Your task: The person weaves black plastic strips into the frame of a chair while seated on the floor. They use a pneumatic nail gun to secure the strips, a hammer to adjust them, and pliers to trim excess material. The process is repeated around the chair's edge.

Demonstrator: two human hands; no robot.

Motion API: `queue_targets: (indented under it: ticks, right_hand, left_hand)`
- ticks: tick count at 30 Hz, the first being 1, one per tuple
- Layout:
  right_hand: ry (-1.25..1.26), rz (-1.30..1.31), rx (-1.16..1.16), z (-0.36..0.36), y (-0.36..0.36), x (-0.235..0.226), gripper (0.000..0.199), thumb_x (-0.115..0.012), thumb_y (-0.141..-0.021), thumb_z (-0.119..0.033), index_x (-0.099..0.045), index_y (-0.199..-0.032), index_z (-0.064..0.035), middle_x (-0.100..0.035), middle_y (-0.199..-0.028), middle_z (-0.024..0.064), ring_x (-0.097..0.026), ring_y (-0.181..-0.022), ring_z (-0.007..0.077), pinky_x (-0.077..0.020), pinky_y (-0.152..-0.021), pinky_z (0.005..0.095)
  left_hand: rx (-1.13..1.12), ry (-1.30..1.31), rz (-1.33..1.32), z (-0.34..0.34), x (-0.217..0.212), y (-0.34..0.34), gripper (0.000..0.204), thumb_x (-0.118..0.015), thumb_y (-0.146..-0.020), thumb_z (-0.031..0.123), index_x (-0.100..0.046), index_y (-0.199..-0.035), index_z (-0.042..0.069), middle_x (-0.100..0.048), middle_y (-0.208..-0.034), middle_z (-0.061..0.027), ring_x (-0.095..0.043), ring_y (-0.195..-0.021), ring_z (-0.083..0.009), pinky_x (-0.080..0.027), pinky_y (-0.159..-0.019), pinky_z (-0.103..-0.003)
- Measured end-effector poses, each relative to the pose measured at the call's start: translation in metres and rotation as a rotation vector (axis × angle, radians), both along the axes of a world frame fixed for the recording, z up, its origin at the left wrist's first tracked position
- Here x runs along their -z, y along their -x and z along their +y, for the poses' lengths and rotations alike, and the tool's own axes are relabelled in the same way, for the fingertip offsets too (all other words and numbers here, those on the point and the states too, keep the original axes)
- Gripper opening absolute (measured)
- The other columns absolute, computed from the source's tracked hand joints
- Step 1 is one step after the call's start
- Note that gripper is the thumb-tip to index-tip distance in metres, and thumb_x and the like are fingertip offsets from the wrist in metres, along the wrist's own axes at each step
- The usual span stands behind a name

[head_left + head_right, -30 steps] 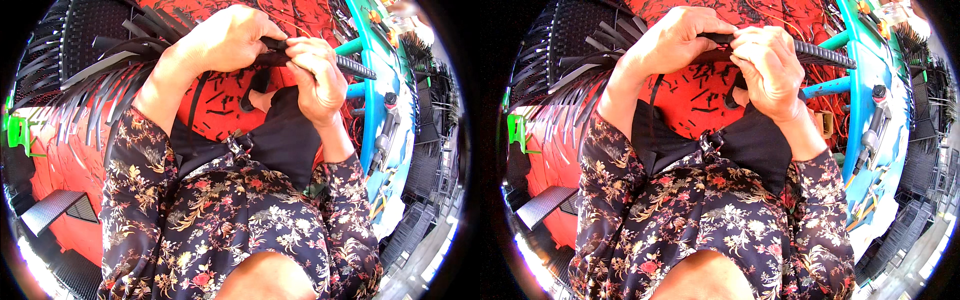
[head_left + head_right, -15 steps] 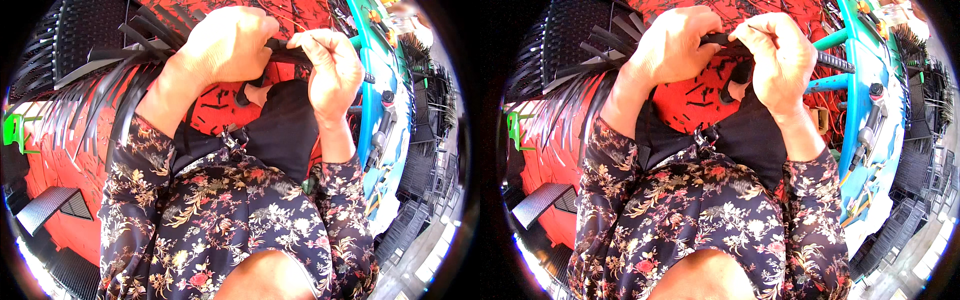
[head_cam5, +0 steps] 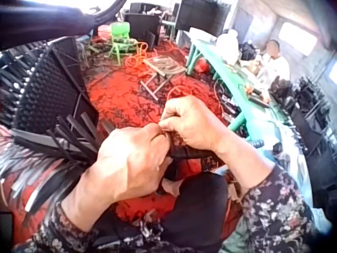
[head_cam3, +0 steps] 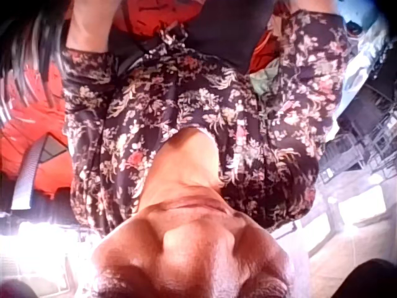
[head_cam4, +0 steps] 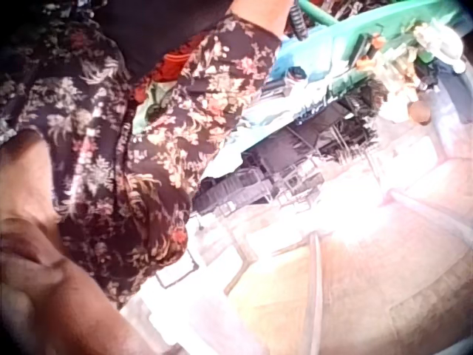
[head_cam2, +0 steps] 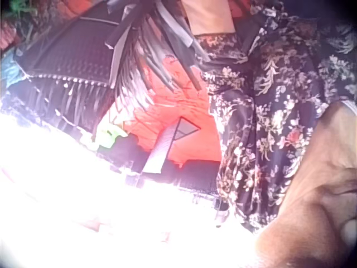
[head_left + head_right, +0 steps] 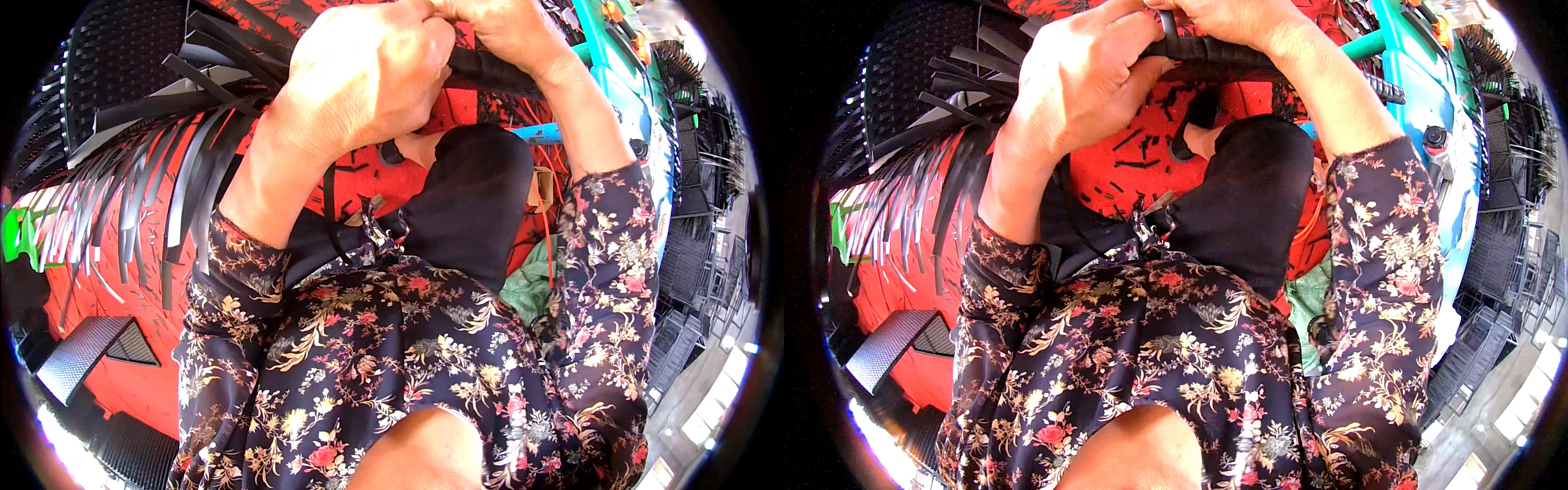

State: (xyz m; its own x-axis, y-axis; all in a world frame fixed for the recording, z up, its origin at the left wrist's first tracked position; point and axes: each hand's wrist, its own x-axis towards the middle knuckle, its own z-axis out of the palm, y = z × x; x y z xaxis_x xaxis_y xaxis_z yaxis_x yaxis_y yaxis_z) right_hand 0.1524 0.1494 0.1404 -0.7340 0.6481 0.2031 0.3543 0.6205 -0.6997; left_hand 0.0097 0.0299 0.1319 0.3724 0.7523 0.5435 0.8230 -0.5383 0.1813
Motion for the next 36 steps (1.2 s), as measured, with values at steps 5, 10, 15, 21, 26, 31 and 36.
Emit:
queue_targets:
  ticks: [5,10,15,21,26,31,36]
  right_hand:
    - [0.159,-0.068,-0.124,0.013,0.004,0.0,0.007,-0.064,-0.077,-0.005,-0.064,-0.075,0.0018,-0.062,-0.065,0.0053,-0.055,-0.06,0.0114,-0.044,-0.056,0.0279]
    - [0.607,-0.039,-0.065,0.034,0.004,0.021,0.003,-0.065,-0.075,-0.002,-0.066,-0.077,0.0011,-0.063,-0.067,0.0048,-0.057,-0.059,0.0126,-0.0457,-0.054,0.0278]
    - [-0.025,0.022,-0.021,0.017,-0.001,0.008,0.013,-0.063,-0.08,-0.011,-0.064,-0.082,0.0022,-0.063,-0.07,0.0087,-0.061,-0.064,0.0137,-0.0485,-0.059,0.029]
    - [-0.507,0.129,0.096,-0.039,-0.049,0.007,0.049,-0.072,-0.071,-0.014,-0.053,-0.114,-0.0009,-0.063,-0.096,0.0168,-0.063,-0.089,0.0325,-0.05,-0.077,0.0378]
    - [-0.651,0.047,0.258,-0.047,-0.05,0.026,0.046,-0.071,-0.072,-0.015,-0.055,-0.113,-0.0024,-0.063,-0.098,0.0156,-0.062,-0.092,0.0336,-0.0493,-0.079,0.0407]
    - [-0.358,0.096,0.15,-0.037,-0.053,0.011,0.033,-0.07,-0.075,-0.006,-0.058,-0.105,0.0011,-0.067,-0.092,0.0141,-0.067,-0.088,0.0245,-0.0514,-0.077,0.0323]
    - [-0.211,0.053,0.181,-0.03,-0.049,0.003,0.027,-0.074,-0.073,-0.005,-0.062,-0.096,0.0005,-0.067,-0.088,0.0129,-0.066,-0.085,0.0219,-0.0507,-0.075,0.0313]
  left_hand:
    - [-0.037,-0.003,-0.08,0.004,0.004,0.004,0.018,-0.07,-0.069,0.012,-0.055,-0.077,0.006,-0.054,-0.072,-0.0111,-0.059,-0.062,-0.0316,-0.048,-0.053,-0.042]
    - [0.023,-0.038,-0.09,0.01,0.001,0.005,0.02,-0.071,-0.068,0.01,-0.06,-0.084,0.009,-0.055,-0.073,-0.0099,-0.059,-0.064,-0.0321,-0.048,-0.054,-0.042]
    - [-0.012,-0.01,-0.081,0.014,0.001,0.004,0.02,-0.071,-0.069,0.01,-0.063,-0.087,0.009,-0.058,-0.077,-0.0097,-0.061,-0.07,-0.0314,-0.05,-0.059,-0.041]
    - [0.004,-0.103,-0.108,0.027,0.011,0.004,0.017,-0.069,-0.069,0.009,-0.062,-0.085,0.006,-0.06,-0.079,-0.0108,-0.061,-0.073,-0.0326,-0.05,-0.062,-0.041]
    - [0.015,-0.075,-0.072,0.027,0.006,0.006,0.014,-0.068,-0.07,0.009,-0.061,-0.081,0.005,-0.059,-0.076,-0.0114,-0.06,-0.073,-0.033,-0.049,-0.063,-0.041]
    - [0.016,-0.074,-0.074,0.032,0.008,0.01,0.014,-0.068,-0.07,0.01,-0.061,-0.08,0.005,-0.058,-0.075,-0.0122,-0.059,-0.072,-0.0341,-0.049,-0.065,-0.042]
    - [-0.041,0.022,-0.058,0.036,0.005,0.009,0.014,-0.068,-0.071,0.011,-0.062,-0.081,0.004,-0.06,-0.077,-0.0141,-0.06,-0.076,-0.0353,-0.049,-0.069,-0.043]
